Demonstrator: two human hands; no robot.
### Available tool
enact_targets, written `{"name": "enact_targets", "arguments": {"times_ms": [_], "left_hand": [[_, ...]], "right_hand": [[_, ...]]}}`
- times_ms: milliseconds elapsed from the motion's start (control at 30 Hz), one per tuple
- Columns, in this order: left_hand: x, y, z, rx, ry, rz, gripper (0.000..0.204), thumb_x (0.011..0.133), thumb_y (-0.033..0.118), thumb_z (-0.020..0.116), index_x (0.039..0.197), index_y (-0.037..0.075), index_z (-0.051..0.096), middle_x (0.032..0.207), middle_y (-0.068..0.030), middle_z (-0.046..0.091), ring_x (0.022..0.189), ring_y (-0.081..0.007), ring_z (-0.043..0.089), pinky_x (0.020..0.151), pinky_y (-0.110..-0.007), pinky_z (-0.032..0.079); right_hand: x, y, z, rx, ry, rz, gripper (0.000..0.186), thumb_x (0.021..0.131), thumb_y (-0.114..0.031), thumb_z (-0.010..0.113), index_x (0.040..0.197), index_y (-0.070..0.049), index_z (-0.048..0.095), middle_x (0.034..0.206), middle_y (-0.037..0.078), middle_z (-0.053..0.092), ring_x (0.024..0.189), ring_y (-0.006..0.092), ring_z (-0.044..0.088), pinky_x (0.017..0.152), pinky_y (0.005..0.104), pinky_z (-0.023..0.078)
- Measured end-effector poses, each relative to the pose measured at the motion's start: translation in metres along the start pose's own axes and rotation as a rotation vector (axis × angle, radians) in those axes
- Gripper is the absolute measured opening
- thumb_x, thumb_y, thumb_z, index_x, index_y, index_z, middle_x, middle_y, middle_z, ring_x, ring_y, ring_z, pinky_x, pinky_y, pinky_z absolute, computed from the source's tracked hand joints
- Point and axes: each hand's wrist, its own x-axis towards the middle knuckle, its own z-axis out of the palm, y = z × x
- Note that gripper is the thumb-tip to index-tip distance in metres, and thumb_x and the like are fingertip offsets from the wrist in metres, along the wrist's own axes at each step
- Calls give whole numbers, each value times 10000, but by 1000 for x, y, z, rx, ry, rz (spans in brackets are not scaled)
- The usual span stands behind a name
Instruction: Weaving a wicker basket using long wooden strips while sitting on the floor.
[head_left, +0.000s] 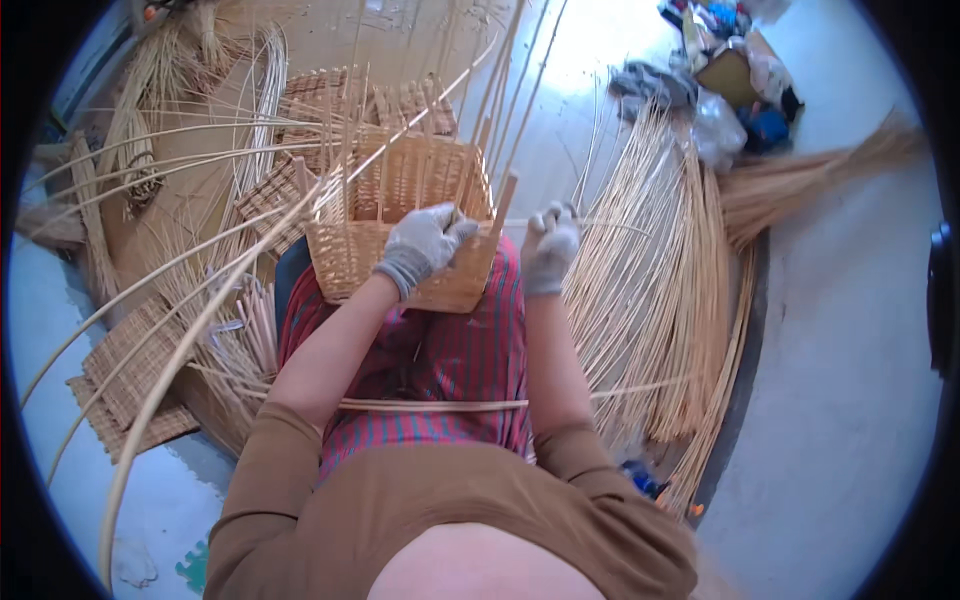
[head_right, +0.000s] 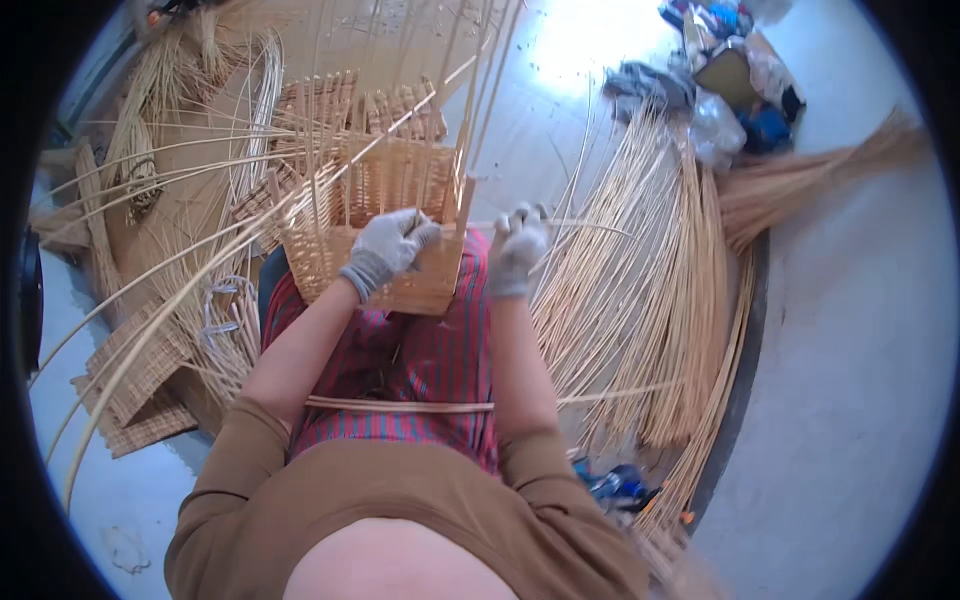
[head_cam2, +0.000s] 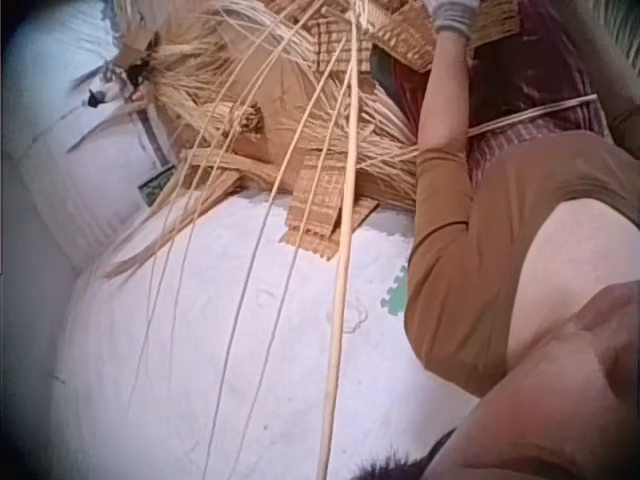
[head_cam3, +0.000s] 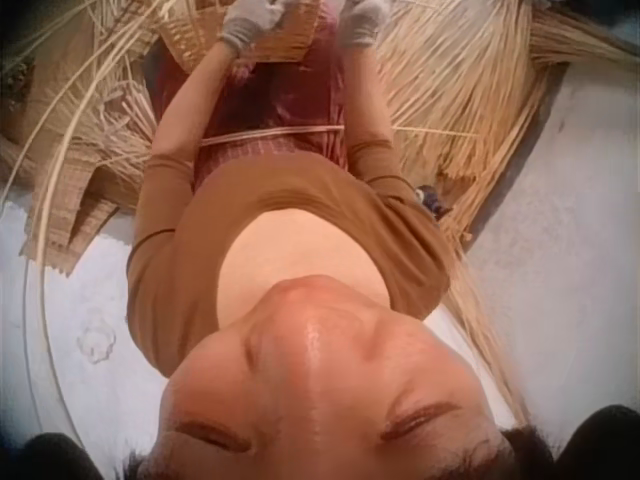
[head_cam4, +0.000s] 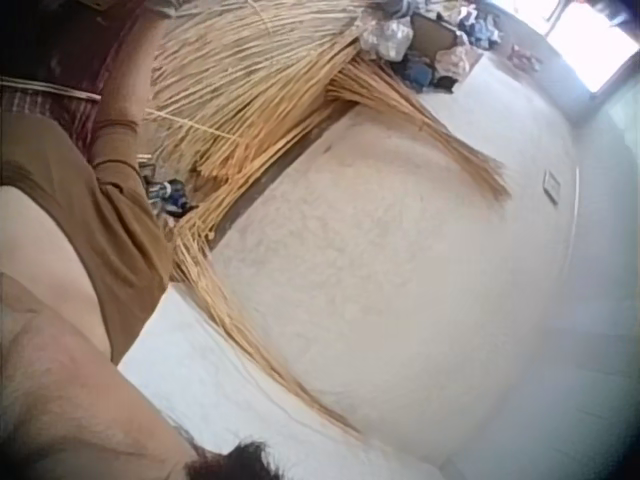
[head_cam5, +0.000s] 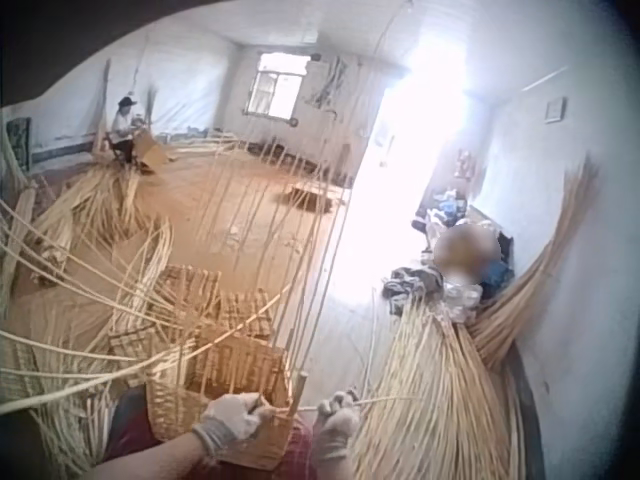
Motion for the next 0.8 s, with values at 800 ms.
{"name": "enact_targets", "arguments": {"times_ms": [800], "left_hand": [[3, 17, 33, 587, 239, 410, 774, 875, 208, 730, 1562, 190, 375, 855, -49, 694, 815, -240, 677, 786, -416, 504]], "right_hand": [[-136, 21, 73, -721, -466, -226, 207, 962, -219, 635, 1018, -27, 686, 844, 82, 704, 829, 234, 675, 776, 418, 540]]}}
